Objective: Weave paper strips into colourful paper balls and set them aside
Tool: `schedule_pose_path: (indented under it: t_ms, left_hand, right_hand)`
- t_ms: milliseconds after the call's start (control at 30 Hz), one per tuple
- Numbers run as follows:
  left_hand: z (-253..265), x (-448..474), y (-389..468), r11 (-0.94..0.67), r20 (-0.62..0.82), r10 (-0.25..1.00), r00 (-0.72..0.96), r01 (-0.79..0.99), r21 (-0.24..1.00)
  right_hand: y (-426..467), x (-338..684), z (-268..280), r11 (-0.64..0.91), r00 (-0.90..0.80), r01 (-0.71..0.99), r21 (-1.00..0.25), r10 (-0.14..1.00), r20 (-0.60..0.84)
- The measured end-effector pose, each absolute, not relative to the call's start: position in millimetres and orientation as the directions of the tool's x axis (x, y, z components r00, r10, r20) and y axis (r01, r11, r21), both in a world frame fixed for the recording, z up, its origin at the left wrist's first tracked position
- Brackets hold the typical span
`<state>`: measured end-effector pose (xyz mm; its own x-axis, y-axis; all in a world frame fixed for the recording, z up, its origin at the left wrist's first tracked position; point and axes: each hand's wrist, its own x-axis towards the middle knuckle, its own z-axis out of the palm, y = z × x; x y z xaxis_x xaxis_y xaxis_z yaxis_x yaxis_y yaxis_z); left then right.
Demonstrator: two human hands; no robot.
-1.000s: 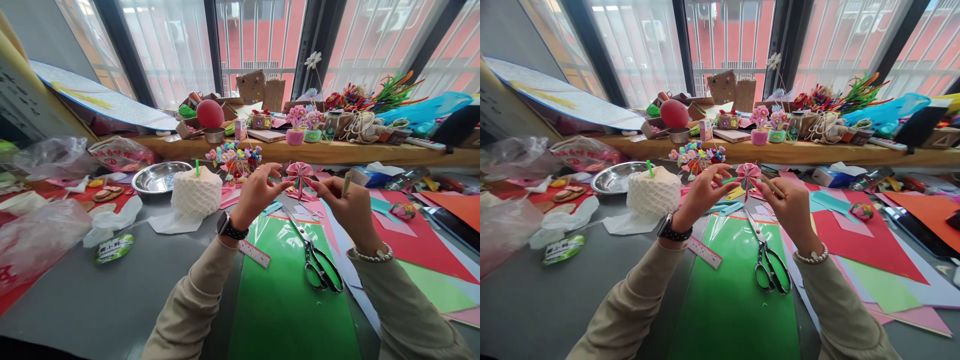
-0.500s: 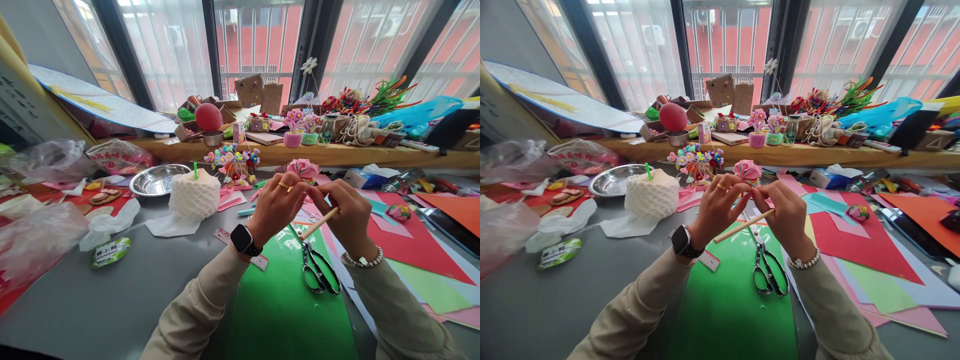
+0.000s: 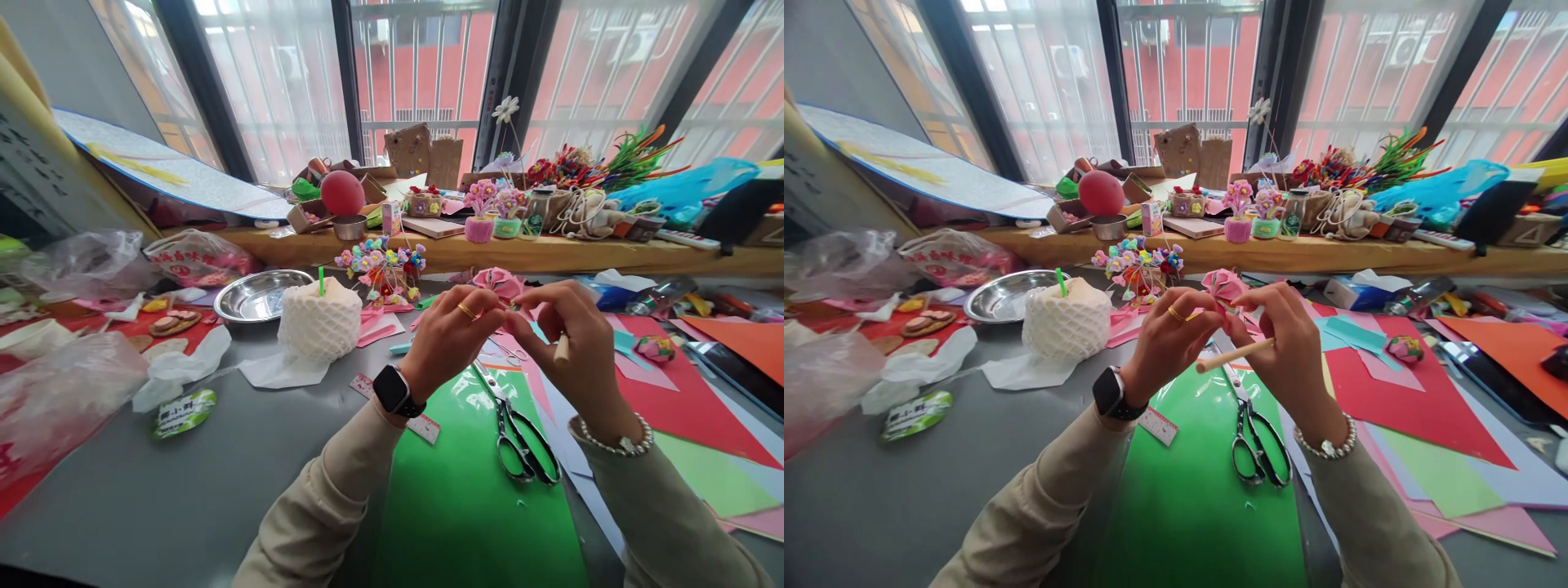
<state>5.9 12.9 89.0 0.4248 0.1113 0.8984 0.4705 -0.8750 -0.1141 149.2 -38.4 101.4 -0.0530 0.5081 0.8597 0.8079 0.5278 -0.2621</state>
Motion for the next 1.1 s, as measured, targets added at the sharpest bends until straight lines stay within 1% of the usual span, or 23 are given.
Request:
schedule_pose_path:
  t_ms: [167,300,367,433,533,600,767,900,1100]
  left_hand:
    - [90,7,15,-0.937,0.869,0.191,0.456,0.348,0.023]
    - [91,5,16,-0.949,0.810,0.280,0.515,0.278,0.151]
    - [93,4,16,-0.939,0.763,0.343,0.547,0.221,0.263]
    - [95,2,16,-0.901,0.711,0.412,0.569,0.138,0.412]
    - [98,-1,15,-0.788,0.623,0.502,0.600,0.019,0.616]
    - [100,-2,15,-0.707,0.563,0.537,0.628,-0.028,0.707]
    - [102,-4,14,-0.559,0.458,0.574,0.679,-0.085,0.825]
    - [105,-5,12,-0.393,0.357,0.581,0.731,-0.132,0.910]
    - [109,-11,13,-0.290,0.247,0.585,0.772,-0.085,0.953]
  right_hand:
    - [-39,158,107,0.563,-0.104,0.765,-0.313,0.588,0.802]
    - [-37,166,108,0.597,-0.168,0.705,-0.382,0.664,0.728]
    - [-36,169,109,0.619,-0.196,0.650,-0.441,0.697,0.690]
    - [-36,173,110,0.643,-0.227,0.581,-0.499,0.717,0.659]
    - [-38,177,111,0.651,-0.277,0.504,-0.567,0.744,0.608]
    - [-40,179,110,0.633,-0.289,0.490,-0.599,0.766,0.574]
    - [-40,178,108,0.598,-0.245,0.470,-0.649,0.795,0.555]
    - [-37,175,108,0.565,-0.232,0.438,-0.699,0.822,0.520]
    - [-36,173,106,0.512,-0.291,0.442,-0.736,0.859,0.422]
